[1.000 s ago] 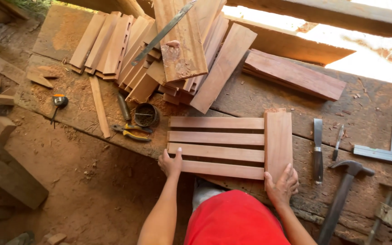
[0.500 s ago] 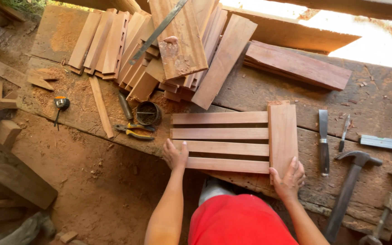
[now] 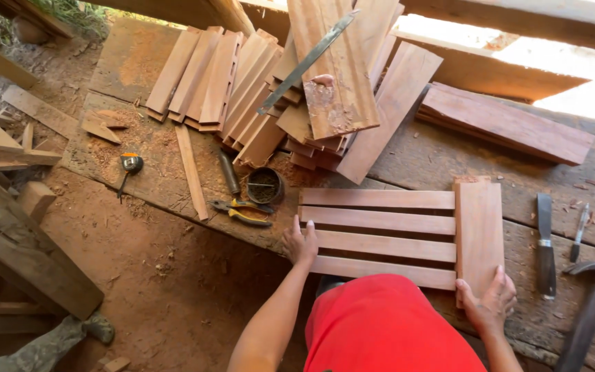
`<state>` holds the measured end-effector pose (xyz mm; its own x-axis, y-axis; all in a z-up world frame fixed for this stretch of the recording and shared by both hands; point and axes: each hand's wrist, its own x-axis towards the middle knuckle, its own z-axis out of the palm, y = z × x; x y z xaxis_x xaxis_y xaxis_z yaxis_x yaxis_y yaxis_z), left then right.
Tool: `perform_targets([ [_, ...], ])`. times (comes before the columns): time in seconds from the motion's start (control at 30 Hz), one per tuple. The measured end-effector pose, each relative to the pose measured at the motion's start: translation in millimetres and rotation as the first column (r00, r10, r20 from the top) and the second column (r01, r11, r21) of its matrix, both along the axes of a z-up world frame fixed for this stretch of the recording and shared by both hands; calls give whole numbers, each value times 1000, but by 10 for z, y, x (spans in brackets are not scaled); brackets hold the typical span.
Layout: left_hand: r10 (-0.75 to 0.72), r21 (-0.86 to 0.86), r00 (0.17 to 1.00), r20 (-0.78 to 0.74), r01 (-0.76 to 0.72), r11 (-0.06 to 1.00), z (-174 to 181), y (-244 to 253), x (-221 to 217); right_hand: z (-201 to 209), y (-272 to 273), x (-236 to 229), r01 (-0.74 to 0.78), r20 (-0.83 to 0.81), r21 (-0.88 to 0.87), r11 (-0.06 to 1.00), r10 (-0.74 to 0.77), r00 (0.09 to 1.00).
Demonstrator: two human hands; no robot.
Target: Assembling wooden slats into a frame using glue, a hammer, and a chisel at a woodworking bench.
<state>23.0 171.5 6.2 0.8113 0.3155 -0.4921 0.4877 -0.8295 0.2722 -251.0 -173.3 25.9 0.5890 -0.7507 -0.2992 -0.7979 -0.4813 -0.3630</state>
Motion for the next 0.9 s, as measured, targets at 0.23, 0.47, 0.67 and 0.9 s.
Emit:
perform_targets([
  [0.23,-508,232,596,622,479,846,26,-106,146,-271,52,36,-37,17,-390,920,47,999],
  [0.47,-740,363,546,392,648,670,-293,-209,40,-336,65,446,421,-18,-165,892,-430,903],
  [0.67,-704,346,519,484,626,699,-215,-254,68,-588,109,423,348,36,-428,834,-369,929],
  [0.9,-696,337,524,491,623,706,-63,-350,35,-510,137,456,327,53,-471,819,-344,937],
])
